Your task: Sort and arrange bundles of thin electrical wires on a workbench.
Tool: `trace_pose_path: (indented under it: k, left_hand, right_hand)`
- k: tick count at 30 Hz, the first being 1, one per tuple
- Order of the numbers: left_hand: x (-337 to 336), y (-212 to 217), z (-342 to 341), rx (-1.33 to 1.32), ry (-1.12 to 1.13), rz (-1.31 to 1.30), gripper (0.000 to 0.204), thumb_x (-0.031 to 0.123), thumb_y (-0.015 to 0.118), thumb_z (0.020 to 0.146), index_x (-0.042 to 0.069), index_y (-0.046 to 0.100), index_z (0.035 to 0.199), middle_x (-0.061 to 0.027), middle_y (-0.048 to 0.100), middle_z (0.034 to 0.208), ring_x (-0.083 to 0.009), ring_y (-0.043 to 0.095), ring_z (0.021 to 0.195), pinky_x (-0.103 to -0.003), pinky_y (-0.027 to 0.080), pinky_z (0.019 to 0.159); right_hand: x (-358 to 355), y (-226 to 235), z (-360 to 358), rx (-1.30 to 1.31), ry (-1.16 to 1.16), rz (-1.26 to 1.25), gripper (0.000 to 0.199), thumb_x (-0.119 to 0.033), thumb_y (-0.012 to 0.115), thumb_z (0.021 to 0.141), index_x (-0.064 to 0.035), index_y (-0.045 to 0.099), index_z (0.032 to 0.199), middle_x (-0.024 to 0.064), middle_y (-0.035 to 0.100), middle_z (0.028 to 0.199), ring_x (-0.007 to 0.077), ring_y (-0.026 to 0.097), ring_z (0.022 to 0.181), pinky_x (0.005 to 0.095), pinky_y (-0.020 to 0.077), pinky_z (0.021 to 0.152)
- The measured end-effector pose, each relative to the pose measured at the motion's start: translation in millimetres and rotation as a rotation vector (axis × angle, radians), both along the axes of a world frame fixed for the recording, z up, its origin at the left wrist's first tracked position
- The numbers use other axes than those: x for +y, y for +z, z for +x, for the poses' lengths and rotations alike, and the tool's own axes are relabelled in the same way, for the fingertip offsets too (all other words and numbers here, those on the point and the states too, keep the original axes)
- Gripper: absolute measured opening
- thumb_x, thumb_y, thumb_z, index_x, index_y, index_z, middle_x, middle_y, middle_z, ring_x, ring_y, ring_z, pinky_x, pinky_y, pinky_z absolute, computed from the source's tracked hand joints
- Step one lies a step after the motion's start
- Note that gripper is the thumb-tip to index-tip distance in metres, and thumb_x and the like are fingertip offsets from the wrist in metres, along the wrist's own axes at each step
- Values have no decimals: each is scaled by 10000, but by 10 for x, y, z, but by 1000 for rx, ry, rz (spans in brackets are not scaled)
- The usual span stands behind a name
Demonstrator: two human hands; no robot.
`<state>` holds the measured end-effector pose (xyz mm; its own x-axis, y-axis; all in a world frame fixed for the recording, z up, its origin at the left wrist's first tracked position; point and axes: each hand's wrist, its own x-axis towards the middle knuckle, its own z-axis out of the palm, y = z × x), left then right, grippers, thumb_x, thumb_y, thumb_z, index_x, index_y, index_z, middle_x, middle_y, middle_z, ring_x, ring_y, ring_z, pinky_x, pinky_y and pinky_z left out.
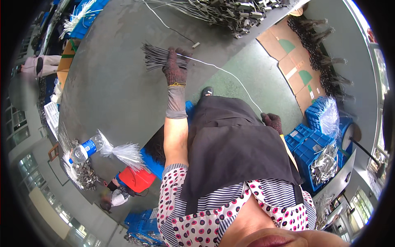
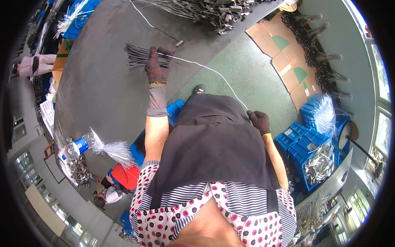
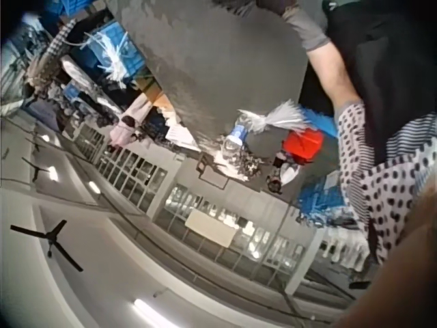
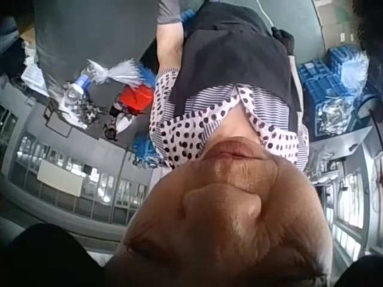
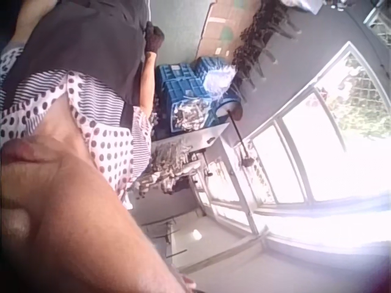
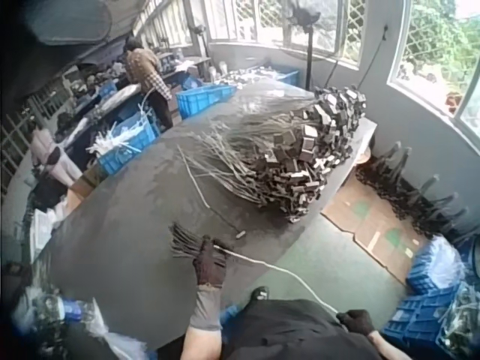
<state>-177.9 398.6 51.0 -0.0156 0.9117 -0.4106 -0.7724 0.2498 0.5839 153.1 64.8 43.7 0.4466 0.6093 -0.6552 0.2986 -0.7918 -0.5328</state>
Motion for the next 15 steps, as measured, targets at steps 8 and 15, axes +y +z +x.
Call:
trace_pose_path:
  k: [8,15]
  left_hand:
    - [-57,-25,-141,-40,17,-28,209,271,660,933,131,592,1074,-74,636,962,-261,622,871,-573,509,932]
    - [-56,-43,-98,101,-144,-159,157,246,644,946,112,604,1017,-56,634,898,-220,598,794,-468,540,775]
  right_hand:
    - [4,84,-321,-46,-48,26,381,-328,687,872,42,690,783,150,665,677,146,552,618,361,455,603]
    - [640,245,-661,52,75,57,367,-328,685,872,36,695,837,145,674,718,137,555,657,360,463,638]
